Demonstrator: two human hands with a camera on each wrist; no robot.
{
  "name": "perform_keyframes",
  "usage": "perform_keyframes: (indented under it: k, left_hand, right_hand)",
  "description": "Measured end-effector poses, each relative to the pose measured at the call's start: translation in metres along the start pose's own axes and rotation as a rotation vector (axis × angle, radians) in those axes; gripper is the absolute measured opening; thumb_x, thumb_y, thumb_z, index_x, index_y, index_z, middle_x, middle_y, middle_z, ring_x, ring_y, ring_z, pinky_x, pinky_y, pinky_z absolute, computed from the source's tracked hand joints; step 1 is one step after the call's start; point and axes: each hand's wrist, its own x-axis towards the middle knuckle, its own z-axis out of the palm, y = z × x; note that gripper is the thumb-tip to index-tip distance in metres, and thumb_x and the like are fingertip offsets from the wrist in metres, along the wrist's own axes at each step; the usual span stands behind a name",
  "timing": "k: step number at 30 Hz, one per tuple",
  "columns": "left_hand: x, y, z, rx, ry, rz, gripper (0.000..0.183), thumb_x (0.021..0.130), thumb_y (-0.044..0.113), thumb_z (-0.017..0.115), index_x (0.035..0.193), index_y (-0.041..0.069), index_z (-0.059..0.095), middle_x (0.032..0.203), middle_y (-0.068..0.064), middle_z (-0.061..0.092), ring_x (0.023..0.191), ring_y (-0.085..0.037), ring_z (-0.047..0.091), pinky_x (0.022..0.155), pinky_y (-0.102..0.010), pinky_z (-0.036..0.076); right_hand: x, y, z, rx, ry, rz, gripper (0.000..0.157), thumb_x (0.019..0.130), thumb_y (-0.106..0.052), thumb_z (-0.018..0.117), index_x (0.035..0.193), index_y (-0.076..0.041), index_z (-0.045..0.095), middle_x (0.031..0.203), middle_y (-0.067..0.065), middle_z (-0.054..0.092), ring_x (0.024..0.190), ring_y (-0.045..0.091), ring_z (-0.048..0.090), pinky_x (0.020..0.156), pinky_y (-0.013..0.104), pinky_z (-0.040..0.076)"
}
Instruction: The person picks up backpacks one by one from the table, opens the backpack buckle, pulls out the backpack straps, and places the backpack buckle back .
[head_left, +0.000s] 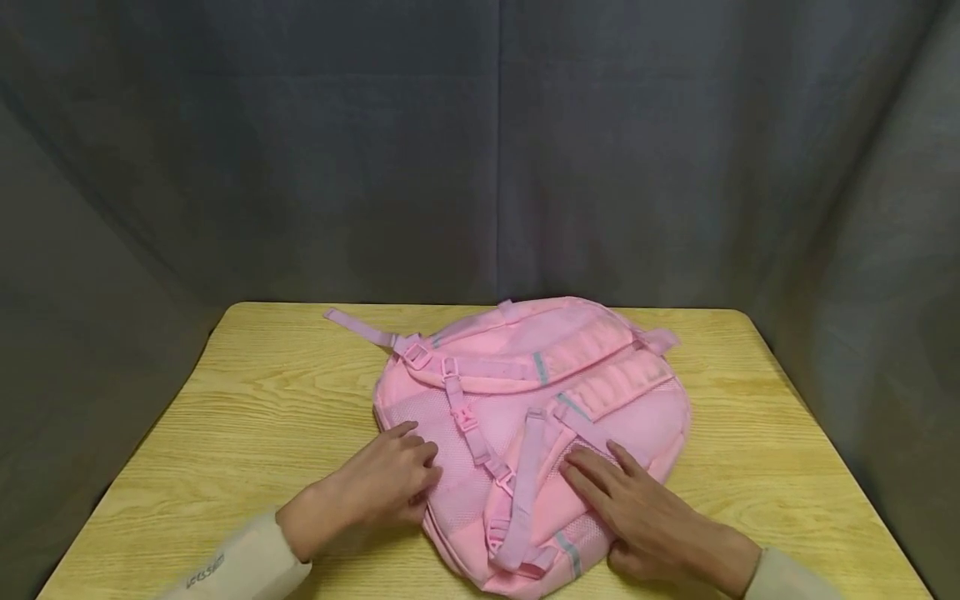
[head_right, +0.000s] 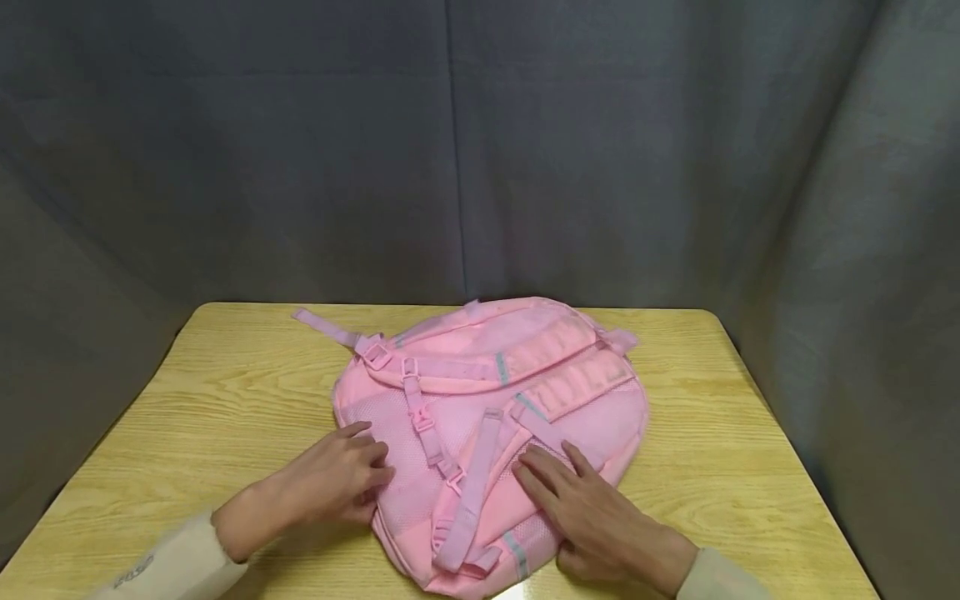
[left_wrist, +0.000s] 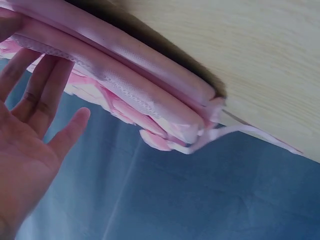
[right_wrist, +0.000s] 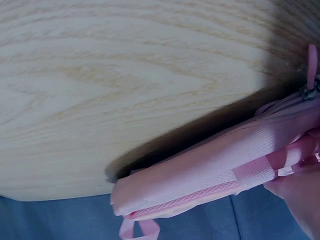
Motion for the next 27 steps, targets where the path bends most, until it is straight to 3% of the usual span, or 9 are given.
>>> perform_keyframes:
  k: [7, 14, 18, 21, 23, 27]
  left_hand:
    - [0.001, 0.019, -0.006, 0.003, 0.004, 0.048, 0.021, 0.07, 0.034, 0.074, 0.063, 0.019, 0.062, 0.07, 0.006, 0.059, 0.069, -0.013, 0.064, 0.095, -0.043, 0.055]
    - [0.001, 0.04, -0.007, -0.011, 0.095, 0.095, 0.027, 0.068, 0.034, 0.073, 0.057, 0.02, 0.053, 0.062, 0.008, 0.05, 0.06, -0.011, 0.058, 0.091, -0.037, 0.056]
    - [0.0, 0.049, -0.006, -0.026, 0.17, 0.1, 0.028, 0.066, 0.031, 0.073, 0.055, 0.019, 0.05, 0.06, 0.008, 0.046, 0.054, -0.01, 0.051, 0.077, -0.028, 0.056]
    - [0.001, 0.056, -0.005, -0.045, 0.219, 0.11, 0.029, 0.065, 0.031, 0.073, 0.053, 0.019, 0.049, 0.059, 0.008, 0.044, 0.052, -0.008, 0.044, 0.058, -0.022, 0.047]
    - [0.001, 0.052, -0.001, -0.071, 0.246, 0.147, 0.029, 0.066, 0.032, 0.073, 0.054, 0.019, 0.05, 0.06, 0.008, 0.044, 0.052, -0.007, 0.043, 0.05, -0.021, 0.04]
    - [0.0, 0.044, 0.005, -0.104, 0.244, 0.229, 0.028, 0.072, 0.037, 0.076, 0.06, 0.021, 0.056, 0.065, 0.009, 0.047, 0.055, -0.003, 0.043, 0.043, -0.016, 0.035]
  right_hand:
    - [-0.005, 0.004, -0.006, -0.061, -0.054, 0.043, 0.088, 0.063, -0.015, 0.07, 0.147, -0.004, 0.044, 0.15, 0.012, 0.047, 0.142, 0.033, 0.039, 0.108, 0.063, 0.026]
    - [-0.008, 0.009, -0.009, -0.12, -0.073, 0.026, 0.09, 0.062, -0.014, 0.078, 0.145, -0.004, 0.045, 0.15, 0.013, 0.047, 0.14, 0.036, 0.04, 0.1, 0.068, 0.034]
    - [-0.01, 0.012, -0.009, -0.165, -0.055, 0.0, 0.099, 0.057, -0.02, 0.087, 0.145, -0.005, 0.045, 0.149, 0.012, 0.049, 0.136, 0.036, 0.044, 0.096, 0.068, 0.04]
    - [-0.01, 0.015, -0.009, -0.197, -0.063, -0.014, 0.105, 0.053, -0.023, 0.091, 0.145, -0.006, 0.043, 0.149, 0.011, 0.049, 0.135, 0.036, 0.046, 0.094, 0.067, 0.044]
    - [-0.009, 0.011, -0.011, -0.222, -0.088, 0.013, 0.102, 0.056, -0.02, 0.091, 0.145, -0.006, 0.043, 0.149, 0.011, 0.049, 0.134, 0.036, 0.047, 0.092, 0.066, 0.046]
    - [-0.006, 0.001, -0.016, -0.227, -0.154, 0.089, 0.089, 0.068, -0.009, 0.083, 0.147, -0.007, 0.042, 0.151, 0.011, 0.047, 0.135, 0.037, 0.046, 0.09, 0.064, 0.05]
